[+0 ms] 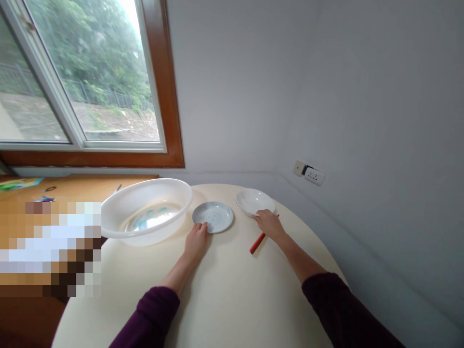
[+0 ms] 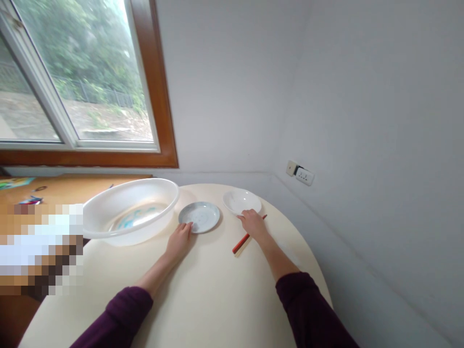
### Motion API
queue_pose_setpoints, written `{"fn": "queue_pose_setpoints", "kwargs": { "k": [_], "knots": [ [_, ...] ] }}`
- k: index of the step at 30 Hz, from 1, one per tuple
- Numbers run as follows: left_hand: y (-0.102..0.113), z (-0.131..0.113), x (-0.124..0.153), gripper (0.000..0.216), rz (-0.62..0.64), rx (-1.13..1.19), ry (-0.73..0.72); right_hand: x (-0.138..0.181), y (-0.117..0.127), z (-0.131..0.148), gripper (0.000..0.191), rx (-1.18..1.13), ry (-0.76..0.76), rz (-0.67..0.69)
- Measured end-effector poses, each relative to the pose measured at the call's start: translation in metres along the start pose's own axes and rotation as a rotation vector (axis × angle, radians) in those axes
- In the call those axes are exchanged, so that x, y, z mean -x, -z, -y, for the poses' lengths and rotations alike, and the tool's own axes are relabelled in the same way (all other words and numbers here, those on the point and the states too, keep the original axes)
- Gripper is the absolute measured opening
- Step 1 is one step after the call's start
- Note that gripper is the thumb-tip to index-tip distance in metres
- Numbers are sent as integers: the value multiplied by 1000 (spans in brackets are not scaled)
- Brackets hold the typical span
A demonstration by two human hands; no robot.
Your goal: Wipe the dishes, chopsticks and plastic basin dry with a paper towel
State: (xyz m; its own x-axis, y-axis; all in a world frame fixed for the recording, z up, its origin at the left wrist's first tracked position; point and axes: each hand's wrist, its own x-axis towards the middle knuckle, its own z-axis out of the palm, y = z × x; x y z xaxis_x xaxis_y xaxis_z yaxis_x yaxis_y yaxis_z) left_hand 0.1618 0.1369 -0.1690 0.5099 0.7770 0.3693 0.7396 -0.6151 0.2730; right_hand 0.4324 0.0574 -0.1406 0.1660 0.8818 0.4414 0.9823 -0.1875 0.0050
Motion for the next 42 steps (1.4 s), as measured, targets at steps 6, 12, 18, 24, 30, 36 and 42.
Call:
{"fn": "queue_pose_setpoints", "kwargs": {
  "k": [6,12,18,24,30,36,42],
  "knots": [
    [-2,1,5,32,-65,60,-76,-5,-4,7,23,9,-45,76],
    [-8,8,5,23,-181,118,-166,-5,-6,9,23,8,-60,132],
    [-18,19,0,18,-214,275,-158,-3,-12,8,23,-19,-57,152],
    [-25,24,-2,15,-234,409,-130,-4,-6,8,24,-60,-51,149],
    [-28,27,-1,22,-271,452,-162,21,8,8,41,-72,-68,-172],
    [-32,29,-3,29,-338,486,-143,67,18,9,33,-101,119,-167],
    [-27,28,3,38,-393,516,-129,89,6,22,59,-31,49,103]
  ]
}}
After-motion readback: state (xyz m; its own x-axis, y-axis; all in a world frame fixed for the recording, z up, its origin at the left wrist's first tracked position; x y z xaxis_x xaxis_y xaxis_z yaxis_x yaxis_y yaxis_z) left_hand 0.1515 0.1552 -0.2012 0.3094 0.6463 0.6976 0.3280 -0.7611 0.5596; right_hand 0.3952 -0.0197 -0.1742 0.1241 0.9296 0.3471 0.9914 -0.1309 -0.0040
